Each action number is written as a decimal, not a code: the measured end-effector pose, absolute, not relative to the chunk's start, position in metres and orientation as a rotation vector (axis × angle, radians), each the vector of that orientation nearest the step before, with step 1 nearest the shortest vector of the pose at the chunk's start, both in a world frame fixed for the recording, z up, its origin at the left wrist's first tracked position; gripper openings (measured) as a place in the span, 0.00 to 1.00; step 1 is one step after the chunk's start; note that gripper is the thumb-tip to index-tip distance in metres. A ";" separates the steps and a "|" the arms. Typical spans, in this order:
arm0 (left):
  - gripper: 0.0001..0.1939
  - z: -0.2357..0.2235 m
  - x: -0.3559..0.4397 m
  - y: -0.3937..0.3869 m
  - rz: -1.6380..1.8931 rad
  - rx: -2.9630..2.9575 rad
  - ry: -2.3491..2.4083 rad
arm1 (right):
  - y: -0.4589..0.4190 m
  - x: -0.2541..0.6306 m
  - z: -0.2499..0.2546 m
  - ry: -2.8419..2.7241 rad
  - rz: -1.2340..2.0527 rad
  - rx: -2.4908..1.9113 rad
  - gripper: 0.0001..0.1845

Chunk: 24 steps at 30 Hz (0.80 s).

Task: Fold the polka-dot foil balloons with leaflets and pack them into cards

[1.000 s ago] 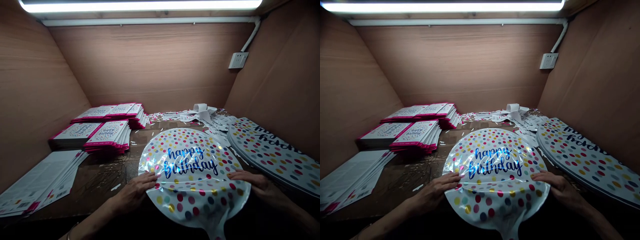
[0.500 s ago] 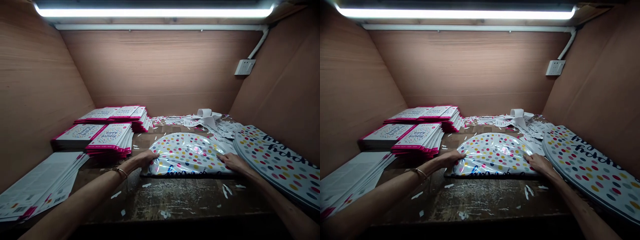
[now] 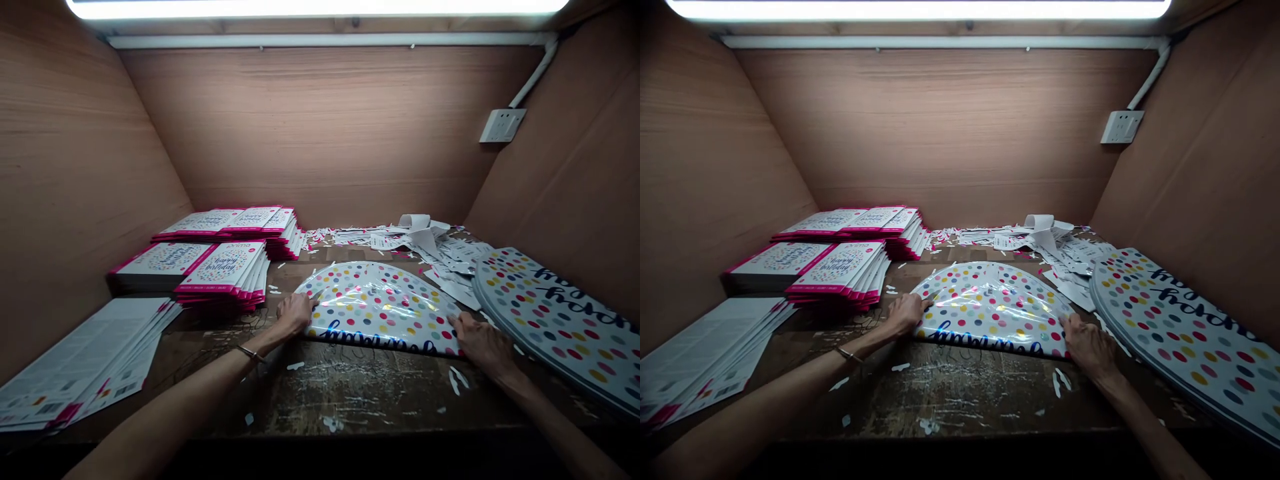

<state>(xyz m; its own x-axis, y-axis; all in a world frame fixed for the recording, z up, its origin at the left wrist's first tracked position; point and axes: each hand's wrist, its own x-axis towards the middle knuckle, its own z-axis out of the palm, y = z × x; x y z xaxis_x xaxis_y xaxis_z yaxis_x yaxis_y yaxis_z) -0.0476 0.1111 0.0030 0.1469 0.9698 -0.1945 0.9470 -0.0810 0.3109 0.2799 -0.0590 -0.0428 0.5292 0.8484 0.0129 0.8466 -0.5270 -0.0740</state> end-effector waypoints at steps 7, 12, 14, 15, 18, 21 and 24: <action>0.26 0.010 -0.026 0.067 0.174 2.462 1.744 | -0.091 0.252 -0.037 -1.494 0.020 -2.719 0.20; 0.40 -0.015 -0.010 0.006 0.095 2.917 0.680 | -0.125 0.228 -0.035 -1.487 -0.055 -2.729 0.22; 0.43 -0.023 -0.014 -0.003 0.004 2.869 0.528 | -0.139 0.225 -0.034 -1.656 -0.291 -2.516 0.24; 0.43 -0.025 -0.017 -0.003 -0.014 2.850 0.509 | -0.144 0.226 -0.034 -1.824 -0.394 -2.319 0.26; 0.42 -0.023 -0.029 0.004 -0.030 2.834 0.454 | -0.158 0.237 -0.041 -2.342 -0.420 -1.678 0.31; 0.39 -0.019 -0.047 0.022 -0.100 2.814 0.516 | -0.169 0.249 -0.058 -2.455 -0.300 -1.467 0.31; 0.35 -0.020 -0.071 0.050 -0.167 2.757 0.892 | -0.181 0.257 -0.075 -2.373 -0.185 -1.430 0.31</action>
<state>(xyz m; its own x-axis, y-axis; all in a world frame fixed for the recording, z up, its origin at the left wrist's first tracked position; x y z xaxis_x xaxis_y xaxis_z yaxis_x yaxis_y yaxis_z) -0.0714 0.0503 -0.0200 0.8071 0.5622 -0.1807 0.5894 -0.7851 0.1901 0.2566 -0.1810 -0.0751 -0.4215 0.8273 0.3713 0.8749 0.4787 -0.0737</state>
